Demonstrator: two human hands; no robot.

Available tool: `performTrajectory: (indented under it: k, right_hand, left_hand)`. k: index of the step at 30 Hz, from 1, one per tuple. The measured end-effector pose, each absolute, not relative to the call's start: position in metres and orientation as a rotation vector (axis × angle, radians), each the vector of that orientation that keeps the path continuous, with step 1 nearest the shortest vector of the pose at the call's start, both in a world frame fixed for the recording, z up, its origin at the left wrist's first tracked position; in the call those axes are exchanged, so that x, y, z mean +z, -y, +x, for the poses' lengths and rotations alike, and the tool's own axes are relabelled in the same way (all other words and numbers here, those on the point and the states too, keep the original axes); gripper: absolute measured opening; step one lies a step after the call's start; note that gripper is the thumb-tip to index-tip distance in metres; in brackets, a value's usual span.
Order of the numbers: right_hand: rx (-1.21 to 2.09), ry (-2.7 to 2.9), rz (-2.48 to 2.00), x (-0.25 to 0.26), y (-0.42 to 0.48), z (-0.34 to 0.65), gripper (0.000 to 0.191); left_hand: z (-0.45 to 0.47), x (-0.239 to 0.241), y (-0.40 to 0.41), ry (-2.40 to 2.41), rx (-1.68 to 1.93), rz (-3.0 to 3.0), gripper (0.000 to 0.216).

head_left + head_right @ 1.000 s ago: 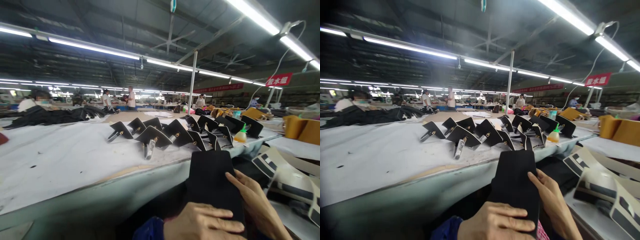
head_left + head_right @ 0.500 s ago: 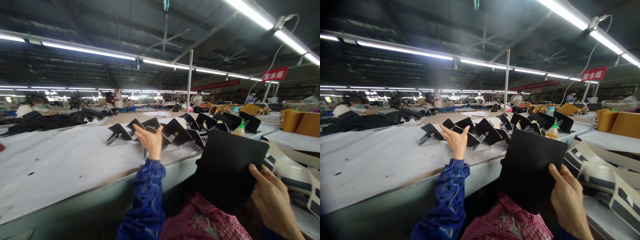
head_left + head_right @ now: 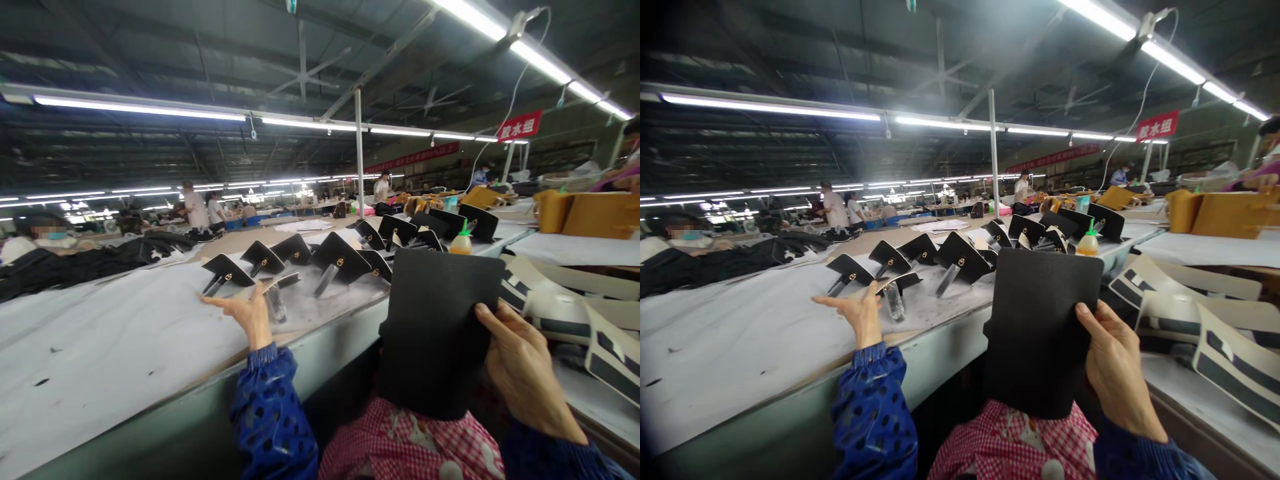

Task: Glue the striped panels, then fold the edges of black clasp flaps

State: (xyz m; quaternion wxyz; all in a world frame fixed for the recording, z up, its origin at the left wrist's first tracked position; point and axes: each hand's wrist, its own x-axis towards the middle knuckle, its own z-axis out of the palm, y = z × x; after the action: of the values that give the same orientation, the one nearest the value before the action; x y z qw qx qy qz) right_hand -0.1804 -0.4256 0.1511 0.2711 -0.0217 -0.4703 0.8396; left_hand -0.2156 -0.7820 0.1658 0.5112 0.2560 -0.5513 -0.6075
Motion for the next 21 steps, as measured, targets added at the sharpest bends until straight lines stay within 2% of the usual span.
performTrajectory:
  k: [2,6,8,14,21]
  right_hand:
    - [2.267,1.28,-0.062,0.151,0.427,-0.181,0.034]
    - [2.286,1.246,-0.087,0.155,0.428,-0.178,0.033]
    - [2.301,1.216,-0.1,0.157,0.428,-0.175,0.034]
    - [2.324,1.275,-0.062,0.157,0.427,-0.172,0.044]
    - [2.28,1.35,0.018,0.149,0.425,-0.173,0.034]
  left_hand:
    - [-0.223,0.156,0.784,1.225,-1.659,0.557,0.098]
    - [-0.235,0.148,0.784,1.015,-1.855,0.474,0.034]
    - [-0.234,0.15,0.784,0.929,-1.865,0.443,0.014]
    - [-0.211,0.168,0.788,0.92,-1.726,0.294,0.016]
    - [-0.174,0.162,0.804,1.271,-1.316,0.366,0.023]
